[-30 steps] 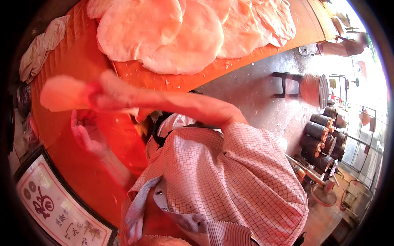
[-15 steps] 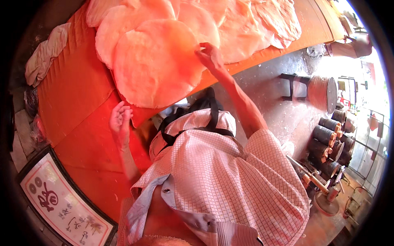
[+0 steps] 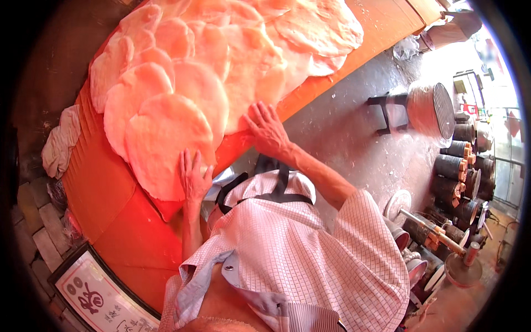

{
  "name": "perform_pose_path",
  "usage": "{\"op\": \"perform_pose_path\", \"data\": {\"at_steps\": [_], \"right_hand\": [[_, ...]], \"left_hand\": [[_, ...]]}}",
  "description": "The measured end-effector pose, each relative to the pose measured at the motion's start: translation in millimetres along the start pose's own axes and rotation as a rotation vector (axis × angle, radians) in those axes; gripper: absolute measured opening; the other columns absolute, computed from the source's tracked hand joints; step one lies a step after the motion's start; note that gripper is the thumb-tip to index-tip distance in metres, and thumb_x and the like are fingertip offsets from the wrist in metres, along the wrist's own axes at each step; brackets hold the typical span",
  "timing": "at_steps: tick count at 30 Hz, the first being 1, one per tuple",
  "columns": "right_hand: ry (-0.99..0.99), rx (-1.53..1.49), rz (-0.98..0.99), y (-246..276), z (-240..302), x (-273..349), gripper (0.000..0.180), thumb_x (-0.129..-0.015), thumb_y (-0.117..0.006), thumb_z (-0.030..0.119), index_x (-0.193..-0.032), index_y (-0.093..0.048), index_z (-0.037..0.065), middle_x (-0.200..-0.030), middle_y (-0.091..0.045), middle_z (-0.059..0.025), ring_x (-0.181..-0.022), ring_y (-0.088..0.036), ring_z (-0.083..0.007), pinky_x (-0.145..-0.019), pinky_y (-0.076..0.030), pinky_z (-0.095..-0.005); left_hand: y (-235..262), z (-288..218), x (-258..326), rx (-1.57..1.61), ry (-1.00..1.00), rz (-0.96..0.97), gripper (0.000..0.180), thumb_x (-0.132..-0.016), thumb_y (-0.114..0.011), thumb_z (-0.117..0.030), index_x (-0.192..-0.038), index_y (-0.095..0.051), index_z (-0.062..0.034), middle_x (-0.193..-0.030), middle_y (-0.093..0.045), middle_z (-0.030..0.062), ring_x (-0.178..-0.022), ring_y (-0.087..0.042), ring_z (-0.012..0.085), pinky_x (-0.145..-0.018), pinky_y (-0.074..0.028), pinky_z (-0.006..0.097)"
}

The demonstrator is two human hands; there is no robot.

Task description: The person repeatedly picks up thin, translucent dough sheets from a large pile on a red table, separates them, and places them back down. The person handles the sheets one by one, smoothing them out and stacking them in a different arrangement.

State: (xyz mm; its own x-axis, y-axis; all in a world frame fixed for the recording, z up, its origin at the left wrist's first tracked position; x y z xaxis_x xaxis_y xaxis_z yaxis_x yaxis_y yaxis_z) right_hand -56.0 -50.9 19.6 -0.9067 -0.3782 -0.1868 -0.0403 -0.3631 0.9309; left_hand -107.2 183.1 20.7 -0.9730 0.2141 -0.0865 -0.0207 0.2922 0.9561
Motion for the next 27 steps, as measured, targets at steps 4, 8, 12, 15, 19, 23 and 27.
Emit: {"op": "perform_pose_path", "data": {"at_steps": [4, 8, 12, 15, 19, 23, 27], "right_hand": [[-0.015, -0.051, 0.028, -3, -1, 2, 0.068, -0.078, -0.062, 0.031, -0.137, -0.042, 0.003, -0.144, -0.032, -0.0269, -0.137, -0.024, -0.0449, -0.112, -0.017, -0.0567], [-0.005, -0.086, 0.007, -4, -1, 4, 0.070, -0.076, -0.063, 0.031, -0.137, -0.042, 0.003, -0.144, -0.032, -0.0261, -0.137, -0.024, -0.0435, -0.113, -0.015, -0.0552], [-0.008, -0.101, 0.022, -3, -3, 4, 0.067, -0.081, -0.060, 0.035, -0.138, -0.040, 0.005, -0.146, -0.030, -0.0248, -0.138, -0.022, -0.0431, -0.113, -0.014, -0.0553], [0.001, -0.133, -0.019, 2, -2, 4, 0.066, -0.082, -0.060, 0.035, -0.138, -0.041, 0.005, -0.147, -0.030, -0.0241, -0.138, -0.023, -0.0426, -0.114, -0.014, -0.0543], [-0.003, -0.096, -0.007, -1, -8, 8, 0.059, -0.082, -0.061, 0.032, -0.132, -0.048, 0.003, -0.143, -0.038, -0.0209, -0.137, -0.029, -0.0376, -0.114, -0.018, -0.0500], [-0.087, -0.093, -0.007, 16, -7, 35, 0.053, -0.079, -0.066, 0.023, -0.126, -0.054, 0.003, -0.142, -0.041, -0.0195, -0.135, -0.033, -0.0350, -0.113, -0.022, -0.0473], [-0.185, -0.114, -0.043, 26, -7, 76, 0.042, -0.078, -0.069, 0.020, -0.116, -0.061, 0.004, -0.137, -0.046, -0.0200, -0.130, -0.039, -0.0366, -0.109, -0.030, -0.0476]], "left_hand": [[3, 3, -5, 0.045, 0.025, 0.019, 0.056, -0.077, -0.065, -0.031, -0.125, -0.058, -0.0031, -0.139, -0.042, 0.0254, -0.130, -0.036, 0.0417, -0.109, -0.027, 0.051], [3, 3, -5, 0.041, 0.054, 0.055, 0.056, -0.077, -0.065, -0.031, -0.125, -0.058, -0.0030, -0.139, -0.042, 0.0255, -0.131, -0.036, 0.0418, -0.109, -0.028, 0.049], [3, 4, -8, 0.042, 0.041, 0.117, 0.056, -0.077, -0.067, -0.029, -0.125, -0.057, -0.0022, -0.140, -0.041, 0.0252, -0.130, -0.037, 0.0421, -0.109, -0.029, 0.047], [11, 7, -11, 0.039, 0.021, 0.160, 0.054, -0.077, -0.067, -0.027, -0.123, -0.058, -0.0006, -0.138, -0.043, 0.0253, -0.128, -0.039, 0.0427, -0.106, -0.033, 0.046], [22, -3, -27, 0.069, 0.014, 0.237, 0.050, -0.078, -0.066, -0.025, -0.120, -0.058, 0.0016, -0.129, -0.049, 0.0255, -0.121, -0.045, 0.0420, -0.100, -0.040, 0.047], [33, -3, -43, 0.127, -0.016, 0.238, 0.048, -0.079, -0.066, -0.025, -0.118, -0.057, 0.0020, -0.114, -0.059, 0.0237, -0.109, -0.054, 0.0399, -0.093, -0.045, 0.046], [40, 5, -53, 0.173, -0.047, 0.233, 0.046, -0.080, -0.065, -0.023, -0.117, -0.058, 0.0018, -0.105, -0.063, 0.0218, -0.099, -0.060, 0.0385, -0.085, -0.049, 0.044]]}}
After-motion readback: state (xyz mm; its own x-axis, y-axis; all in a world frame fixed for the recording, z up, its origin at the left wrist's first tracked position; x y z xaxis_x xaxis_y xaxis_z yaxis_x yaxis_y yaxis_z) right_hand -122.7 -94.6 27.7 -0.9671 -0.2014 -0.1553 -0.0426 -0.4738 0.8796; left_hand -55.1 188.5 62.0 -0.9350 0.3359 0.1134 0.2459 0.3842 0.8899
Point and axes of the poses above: each hand's wrist, its own x-axis away from the middle knuckle, its own y-axis out of the back of the hand, z = x × y, the point moved 9 cm from there along -x, towards the middle knuckle
